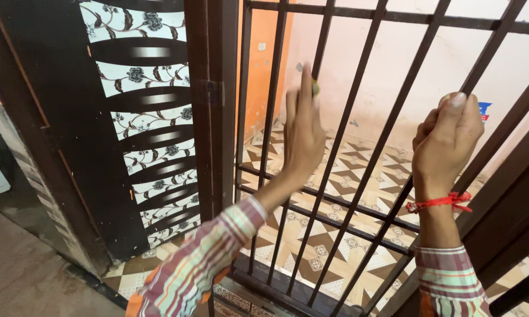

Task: The person cleans the vertical metal bars of a brown gate using a yellow cloth, wiping up and down the length of each bar.

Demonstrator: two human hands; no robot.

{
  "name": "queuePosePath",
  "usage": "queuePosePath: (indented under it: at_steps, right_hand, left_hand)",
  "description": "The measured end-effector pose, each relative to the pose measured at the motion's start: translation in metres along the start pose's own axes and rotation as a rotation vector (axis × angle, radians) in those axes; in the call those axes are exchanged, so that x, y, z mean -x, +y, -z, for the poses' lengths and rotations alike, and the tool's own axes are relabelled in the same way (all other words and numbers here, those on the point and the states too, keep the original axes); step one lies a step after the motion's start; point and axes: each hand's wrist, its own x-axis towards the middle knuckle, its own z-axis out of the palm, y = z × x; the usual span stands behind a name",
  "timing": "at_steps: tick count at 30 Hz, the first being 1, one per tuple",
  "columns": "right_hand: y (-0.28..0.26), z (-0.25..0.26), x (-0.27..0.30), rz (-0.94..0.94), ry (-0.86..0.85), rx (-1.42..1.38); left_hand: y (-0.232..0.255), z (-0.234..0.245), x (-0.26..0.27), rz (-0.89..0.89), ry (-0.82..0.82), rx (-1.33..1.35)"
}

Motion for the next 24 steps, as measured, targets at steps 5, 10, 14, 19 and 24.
queuePosePath:
  at_steps: [5, 10, 14, 19, 24]
  right_hand:
    - [-0.002, -0.002, -0.001, -0.012, 0.015, -0.005]
    - [-0.002, -0.002, 0.0, -0.003, 0.013, 0.017]
    - [-0.002, -0.002, -0.001, -0.02, 0.0, 0.004]
    - [0.001, -0.002, -0.002, 0.017, 0.02, 0.048]
    - [-0.002, -0.002, 0.0, -0.031, 0.011, -0.018]
  left_hand:
    - [0.0, 0.016, 0.047, -0.081, -0.08, -0.157]
    - [0.007, 0.004, -0.014, 0.058, -0.022, -0.139]
    - [0.011, 0.0, -0.025, 0.119, -0.013, -0.101]
    - [-0.011, -0.001, -0.012, 0.137, -0.043, 0.054]
    - [-0.008, -0.008, -0.067, 0.009, -0.016, 0.071]
